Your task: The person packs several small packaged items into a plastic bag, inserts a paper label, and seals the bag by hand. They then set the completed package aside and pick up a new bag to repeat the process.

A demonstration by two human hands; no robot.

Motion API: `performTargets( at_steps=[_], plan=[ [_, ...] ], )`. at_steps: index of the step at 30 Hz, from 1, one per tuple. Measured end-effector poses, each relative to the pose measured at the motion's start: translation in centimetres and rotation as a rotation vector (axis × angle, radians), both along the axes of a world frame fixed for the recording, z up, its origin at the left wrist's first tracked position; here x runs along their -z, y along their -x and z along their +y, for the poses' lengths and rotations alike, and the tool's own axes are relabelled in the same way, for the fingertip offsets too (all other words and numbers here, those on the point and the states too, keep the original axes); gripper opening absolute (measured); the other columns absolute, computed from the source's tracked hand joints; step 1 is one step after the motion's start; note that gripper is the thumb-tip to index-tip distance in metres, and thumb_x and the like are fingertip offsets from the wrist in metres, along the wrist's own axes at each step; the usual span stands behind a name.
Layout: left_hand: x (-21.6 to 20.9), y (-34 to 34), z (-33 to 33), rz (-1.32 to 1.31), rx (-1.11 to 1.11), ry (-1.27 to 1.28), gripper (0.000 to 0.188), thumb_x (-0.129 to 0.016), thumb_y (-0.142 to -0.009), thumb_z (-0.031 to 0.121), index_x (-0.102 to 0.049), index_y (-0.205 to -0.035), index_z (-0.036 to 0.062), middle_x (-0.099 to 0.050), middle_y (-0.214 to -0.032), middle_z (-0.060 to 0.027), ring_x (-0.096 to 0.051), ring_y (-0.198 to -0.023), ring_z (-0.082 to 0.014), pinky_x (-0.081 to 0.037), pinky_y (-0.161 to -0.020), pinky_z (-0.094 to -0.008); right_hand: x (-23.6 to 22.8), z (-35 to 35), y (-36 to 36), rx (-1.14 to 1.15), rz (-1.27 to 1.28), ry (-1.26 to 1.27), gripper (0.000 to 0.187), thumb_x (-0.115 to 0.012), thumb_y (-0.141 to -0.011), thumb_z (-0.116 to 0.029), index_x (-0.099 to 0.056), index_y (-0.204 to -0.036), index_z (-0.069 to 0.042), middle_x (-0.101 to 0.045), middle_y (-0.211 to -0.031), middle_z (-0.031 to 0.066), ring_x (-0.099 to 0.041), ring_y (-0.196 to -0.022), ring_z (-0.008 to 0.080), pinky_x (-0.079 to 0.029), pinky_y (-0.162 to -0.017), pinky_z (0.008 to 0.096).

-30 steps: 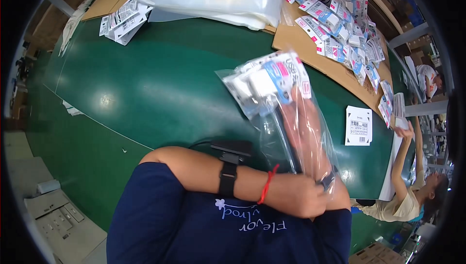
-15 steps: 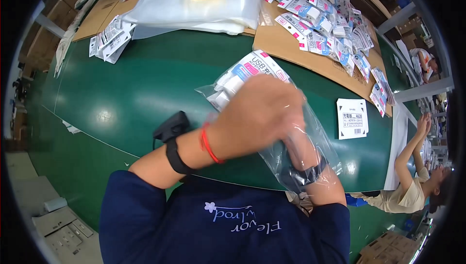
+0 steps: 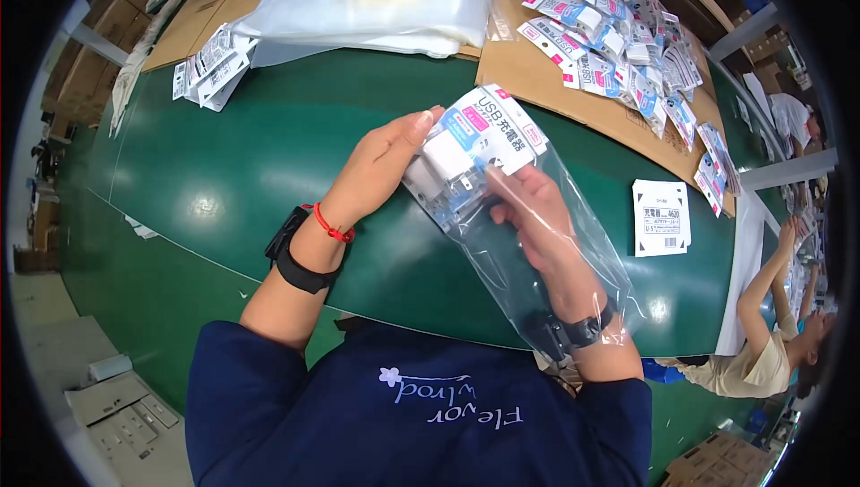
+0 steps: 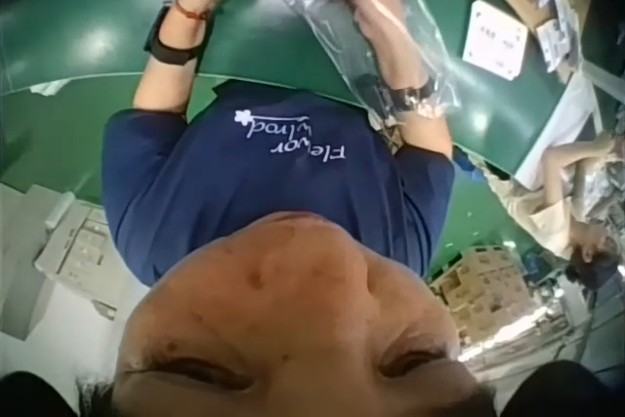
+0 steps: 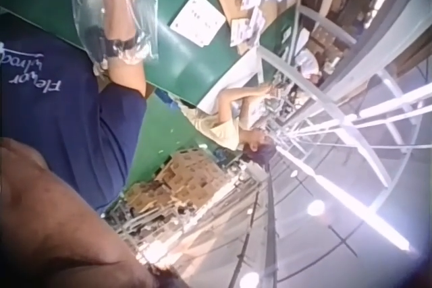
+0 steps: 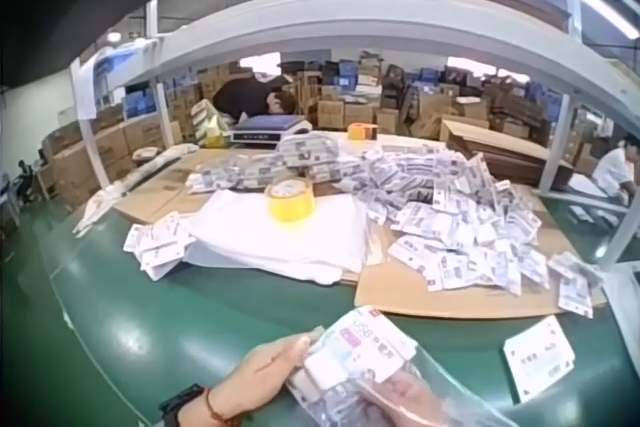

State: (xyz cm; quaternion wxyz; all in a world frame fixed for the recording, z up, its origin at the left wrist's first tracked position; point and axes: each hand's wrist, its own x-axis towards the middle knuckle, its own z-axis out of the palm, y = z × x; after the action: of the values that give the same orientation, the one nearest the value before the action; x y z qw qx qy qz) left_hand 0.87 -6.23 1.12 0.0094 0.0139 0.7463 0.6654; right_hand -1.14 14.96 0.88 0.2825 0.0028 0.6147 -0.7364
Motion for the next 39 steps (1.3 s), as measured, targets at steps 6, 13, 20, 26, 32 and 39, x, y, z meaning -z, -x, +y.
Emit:
performTargets(
  at_steps=[6,13,20,26,32,39],
  plan=[
    [0.4,0.4,0.4,0.071,-0.015,-0.003,0.055,-0.045,-0.099,0.043,-0.055,-0.126,-0.0040,-0.062,-0.117,-0.0103,-0.055,-0.107,-0.0148,-0.041,-0.095,-0.0269,1.3,-0.5,0.5,0.114,-0.075,0.072,0.029,-0.069,-0.087,-0.026,-0.063,-0.102,-0.002,-0.065,-0.087,0.0011,-0.055,-0.069,0.0065,-0.038,-0.058,0.0198],
    [0.6,0.4,0.6,0.074,-0.018,-0.032,0.049,-0.047,-0.098,0.039,-0.058,-0.122,-0.0024,-0.060,-0.122,-0.0114,-0.054,-0.111,-0.0162,-0.040,-0.096,-0.0277,1.0,-1.6,-0.2,0.185,0.057,0.026,0.031,-0.071,-0.085,-0.023,-0.063,-0.104,-0.001,-0.066,-0.092,0.0029,-0.055,-0.070,0.0064,-0.039,-0.059,0.0203],
    [0.6,0.1,1.7,0.575,-0.107,0.558,0.033,-0.060,-0.092,0.025,-0.062,-0.116,0.0032,-0.057,-0.127,-0.0177,-0.051,-0.123,-0.0325,-0.041,-0.099,-0.0346,-0.2,-0.8,0.3,0.075,-0.014,0.023,0.031,-0.070,-0.084,-0.018,-0.060,-0.109,-0.001,-0.065,-0.091,0.0027,-0.059,-0.073,0.0096,-0.046,-0.066,0.0225],
    [0.3,-0.2,1.1,0.580,0.074,0.667,0.026,-0.062,-0.088,0.014,-0.065,-0.113,0.0036,-0.052,-0.133,-0.0194,-0.041,-0.131,-0.0353,-0.036,-0.105,-0.0385,-0.4,-1.3,-0.8,0.277,-0.224,0.414,0.030,-0.068,-0.086,-0.021,-0.060,-0.107,-0.002,-0.063,-0.088,0.0029,-0.060,-0.072,0.0109,-0.047,-0.063,0.0223],
    [0.1,-0.3,1.3,0.460,0.033,0.423,0.033,-0.060,-0.092,0.024,-0.062,-0.116,0.0009,-0.058,-0.125,-0.0182,-0.054,-0.119,-0.0341,-0.040,-0.101,-0.0374,0.8,1.4,1.3,0.136,0.055,-0.067,0.026,-0.067,-0.087,-0.026,-0.061,-0.098,-0.003,-0.061,-0.075,0.0008,-0.053,-0.059,0.0079,-0.041,-0.052,0.0194],
    [-0.3,3.7,1.1,0.218,-0.069,0.070,0.049,-0.049,-0.098,0.034,-0.050,-0.130,-0.0038,-0.056,-0.129,-0.0187,-0.051,-0.121,-0.0220,-0.038,-0.101,-0.0281,1.4,0.1,1.4,0.176,0.071,-0.038,0.024,-0.067,-0.087,-0.029,-0.062,-0.088,-0.005,-0.059,-0.069,-0.0006,-0.048,-0.053,0.0048,-0.036,-0.048,0.0191]
  ],
)
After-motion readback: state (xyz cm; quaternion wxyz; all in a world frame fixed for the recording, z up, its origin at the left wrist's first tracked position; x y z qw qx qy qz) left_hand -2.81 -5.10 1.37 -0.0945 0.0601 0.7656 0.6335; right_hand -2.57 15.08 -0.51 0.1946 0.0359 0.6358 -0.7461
